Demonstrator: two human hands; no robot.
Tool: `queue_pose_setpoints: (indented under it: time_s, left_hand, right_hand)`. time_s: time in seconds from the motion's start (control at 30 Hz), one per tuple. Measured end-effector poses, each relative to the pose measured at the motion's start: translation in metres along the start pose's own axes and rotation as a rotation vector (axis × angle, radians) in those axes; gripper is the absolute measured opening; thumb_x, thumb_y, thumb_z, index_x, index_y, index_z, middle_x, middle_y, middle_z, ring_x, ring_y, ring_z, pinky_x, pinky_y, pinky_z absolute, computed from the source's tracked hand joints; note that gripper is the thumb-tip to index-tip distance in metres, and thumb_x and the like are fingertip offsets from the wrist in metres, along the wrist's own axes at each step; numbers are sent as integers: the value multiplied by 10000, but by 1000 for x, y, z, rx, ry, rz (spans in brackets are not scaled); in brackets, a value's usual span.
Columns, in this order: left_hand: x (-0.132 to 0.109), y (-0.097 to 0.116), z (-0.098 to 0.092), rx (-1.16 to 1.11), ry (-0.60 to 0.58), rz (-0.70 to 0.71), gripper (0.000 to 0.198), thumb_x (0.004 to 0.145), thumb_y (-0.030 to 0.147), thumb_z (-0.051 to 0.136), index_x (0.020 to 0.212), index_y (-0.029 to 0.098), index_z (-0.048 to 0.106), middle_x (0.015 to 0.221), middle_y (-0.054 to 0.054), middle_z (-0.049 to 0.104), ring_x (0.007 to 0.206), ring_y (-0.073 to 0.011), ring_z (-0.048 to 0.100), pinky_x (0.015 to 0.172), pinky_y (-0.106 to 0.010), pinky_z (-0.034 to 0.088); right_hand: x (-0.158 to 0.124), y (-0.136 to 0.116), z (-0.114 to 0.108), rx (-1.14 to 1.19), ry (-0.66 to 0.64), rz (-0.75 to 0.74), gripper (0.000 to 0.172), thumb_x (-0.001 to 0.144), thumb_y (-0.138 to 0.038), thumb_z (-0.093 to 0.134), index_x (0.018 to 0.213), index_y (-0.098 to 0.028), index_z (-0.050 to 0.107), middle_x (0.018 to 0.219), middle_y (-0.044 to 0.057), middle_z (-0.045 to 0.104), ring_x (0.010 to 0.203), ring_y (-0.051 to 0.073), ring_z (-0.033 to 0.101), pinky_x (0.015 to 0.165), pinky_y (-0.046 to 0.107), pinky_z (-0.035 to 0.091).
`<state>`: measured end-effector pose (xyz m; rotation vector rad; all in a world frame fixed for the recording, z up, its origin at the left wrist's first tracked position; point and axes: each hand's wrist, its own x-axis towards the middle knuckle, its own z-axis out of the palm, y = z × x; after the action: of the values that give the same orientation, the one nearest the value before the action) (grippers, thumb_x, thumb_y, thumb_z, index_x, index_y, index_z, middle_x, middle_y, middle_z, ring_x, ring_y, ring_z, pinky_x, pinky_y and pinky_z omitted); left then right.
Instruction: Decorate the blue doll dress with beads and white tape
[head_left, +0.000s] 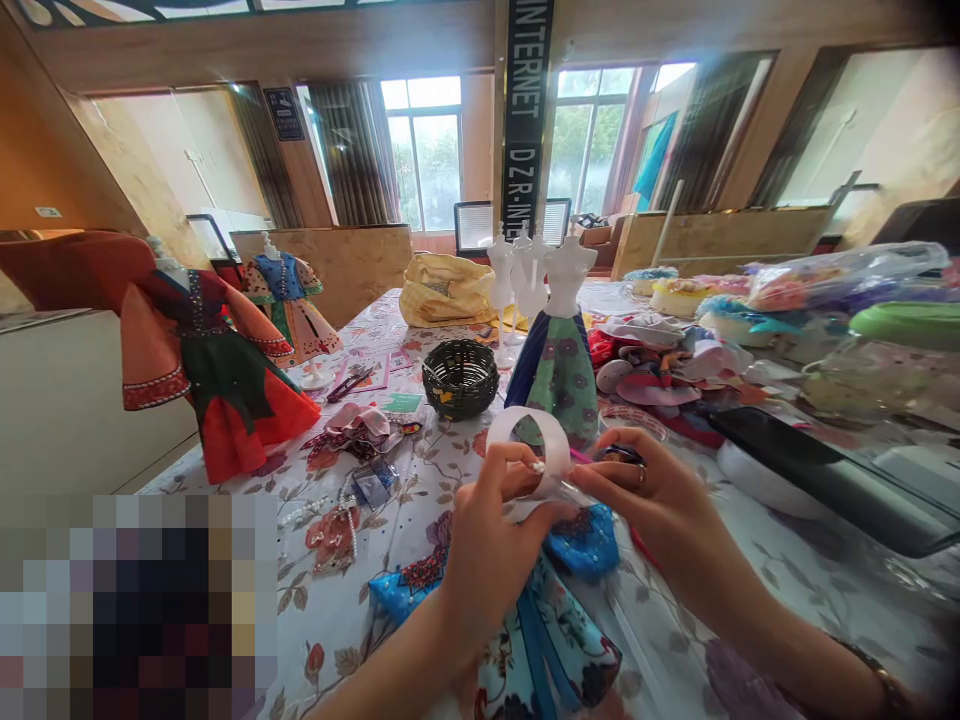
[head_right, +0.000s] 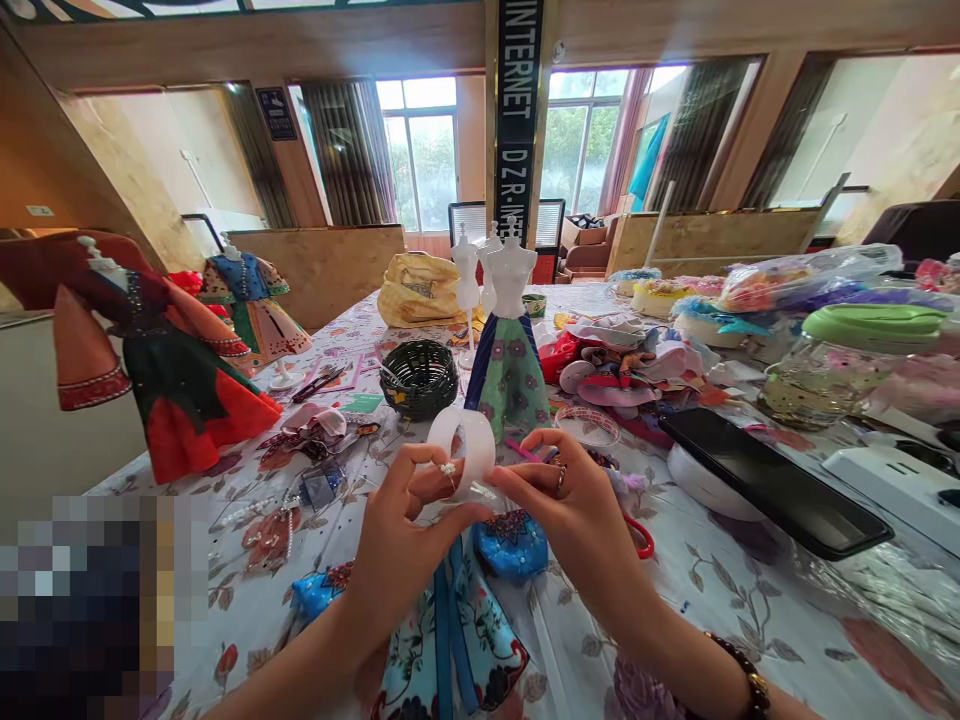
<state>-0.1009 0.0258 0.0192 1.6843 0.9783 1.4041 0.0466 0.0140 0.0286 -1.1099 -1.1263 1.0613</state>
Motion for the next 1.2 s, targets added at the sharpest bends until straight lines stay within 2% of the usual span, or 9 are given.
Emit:
queue_pose_setpoints:
  time_s: [0.33, 0.53, 0.8, 0.97, 1.2]
  left_hand:
    - [0, -2, -1, 33, 80, -18, 329, 697, 191, 740, 879, 243, 472, 754, 35, 740, 738, -165, 718, 700, -263, 557]
    - [0, -1, -1, -21, 46, -25, 282, 747, 206, 698, 874, 243, 449, 710, 46, 722, 682, -138, 701, 648, -222, 535]
    - [-1, -1, 0, -17, 26, -21, 270, 767, 222, 682, 855, 240, 427, 707, 39, 711, 649, -133, 673, 627, -222, 514]
    - [0, 0, 1, -27, 10, -28, 268, 770, 225, 673, 860, 236, 420, 717, 29, 708, 631, -130, 655, 622, -225, 511]
    - [0, 1, -1, -77, -26, -63, 266, 778, 209, 653, 879, 241, 410, 687, 43, 659, 656, -128, 635, 630, -222, 495]
  right_hand:
    - [-2, 2, 3, -9, -18, 32, 416, 636, -466, 769, 857, -253, 488, 656, -14, 734, 568, 190, 653, 505, 283, 461]
    - [-1, 6, 1, -44, -37, 3, 393, 659, -458, 756, 870, -251, 497, 643, -21, 728, 560, 168, 632, 493, 259, 439]
    - [-5, 7, 2, -91, 28, -85, 418, 682, -461, 750, 879, -263, 439, 635, -28, 726, 541, 170, 628, 506, 269, 455]
    - [-5, 9, 3, -39, 17, -69, 464, 664, -474, 758, 903, -272, 415, 642, -33, 710, 577, 190, 634, 508, 273, 436]
    - [-3, 11, 1, 72, -20, -22, 408, 688, -422, 762, 865, -267, 428, 630, -59, 681, 552, 138, 577, 505, 238, 389]
